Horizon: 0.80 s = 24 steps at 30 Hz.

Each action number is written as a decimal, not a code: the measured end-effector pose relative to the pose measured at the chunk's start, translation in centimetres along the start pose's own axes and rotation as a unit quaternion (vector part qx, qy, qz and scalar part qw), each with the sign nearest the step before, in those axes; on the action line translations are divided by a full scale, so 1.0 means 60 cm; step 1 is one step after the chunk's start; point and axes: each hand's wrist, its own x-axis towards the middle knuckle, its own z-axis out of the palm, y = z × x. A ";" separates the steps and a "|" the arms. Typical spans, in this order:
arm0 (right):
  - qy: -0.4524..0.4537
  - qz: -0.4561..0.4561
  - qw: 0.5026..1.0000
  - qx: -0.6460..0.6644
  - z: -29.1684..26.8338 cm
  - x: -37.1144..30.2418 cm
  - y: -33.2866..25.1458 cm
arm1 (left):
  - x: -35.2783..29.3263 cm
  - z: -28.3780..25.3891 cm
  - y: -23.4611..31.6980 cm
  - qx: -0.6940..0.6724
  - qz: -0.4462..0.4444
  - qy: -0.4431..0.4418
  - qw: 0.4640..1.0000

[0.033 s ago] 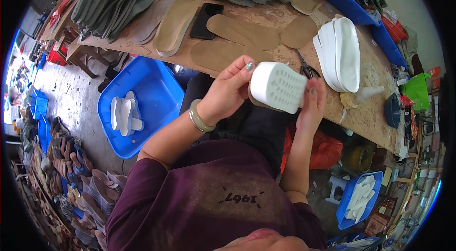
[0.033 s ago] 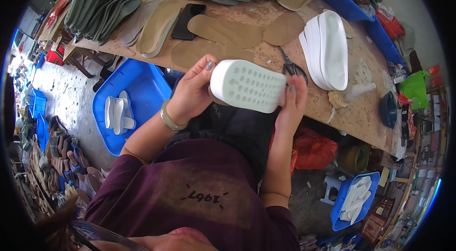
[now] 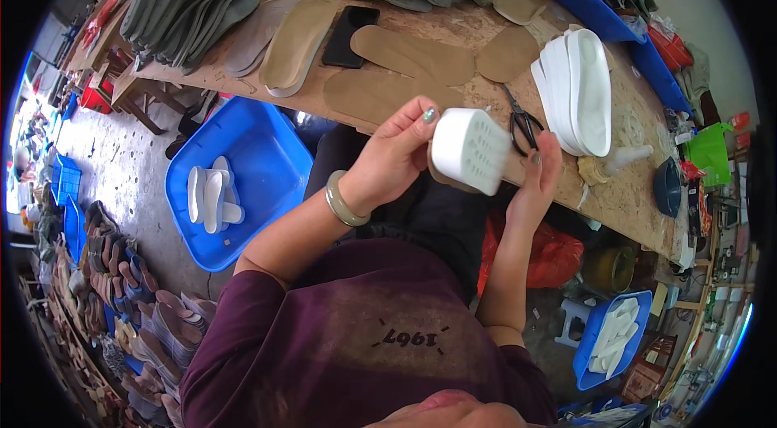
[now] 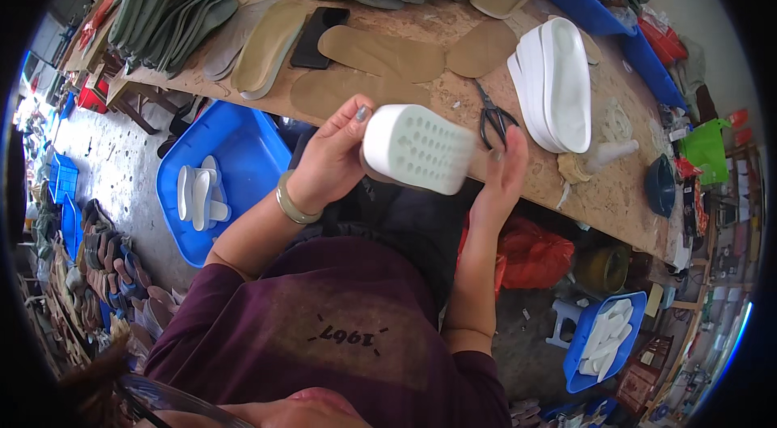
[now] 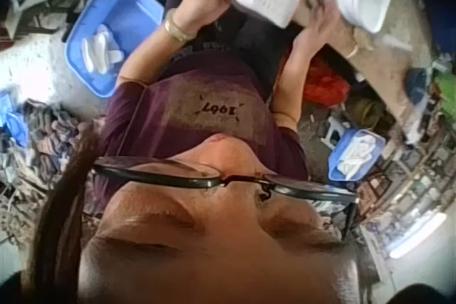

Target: Applying adhesive and assembling shoe soles with insoles.

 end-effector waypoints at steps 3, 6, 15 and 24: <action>-0.127 -0.166 0.969 -0.130 0.042 -0.016 -0.079 | 0.006 0.012 -0.015 -0.028 -0.009 -0.036 0.999; -0.297 -0.284 0.876 -0.252 0.071 -0.008 -0.102 | 0.014 0.030 -0.023 -0.015 -0.028 -0.042 0.999; -0.184 -0.375 0.889 -0.186 0.047 0.029 -0.065 | 0.062 0.081 -0.072 -0.028 -0.035 -0.126 0.991; -0.048 -0.360 0.929 -0.067 0.017 0.025 -0.052 | 0.097 0.106 -0.117 -0.048 -0.089 -0.152 0.983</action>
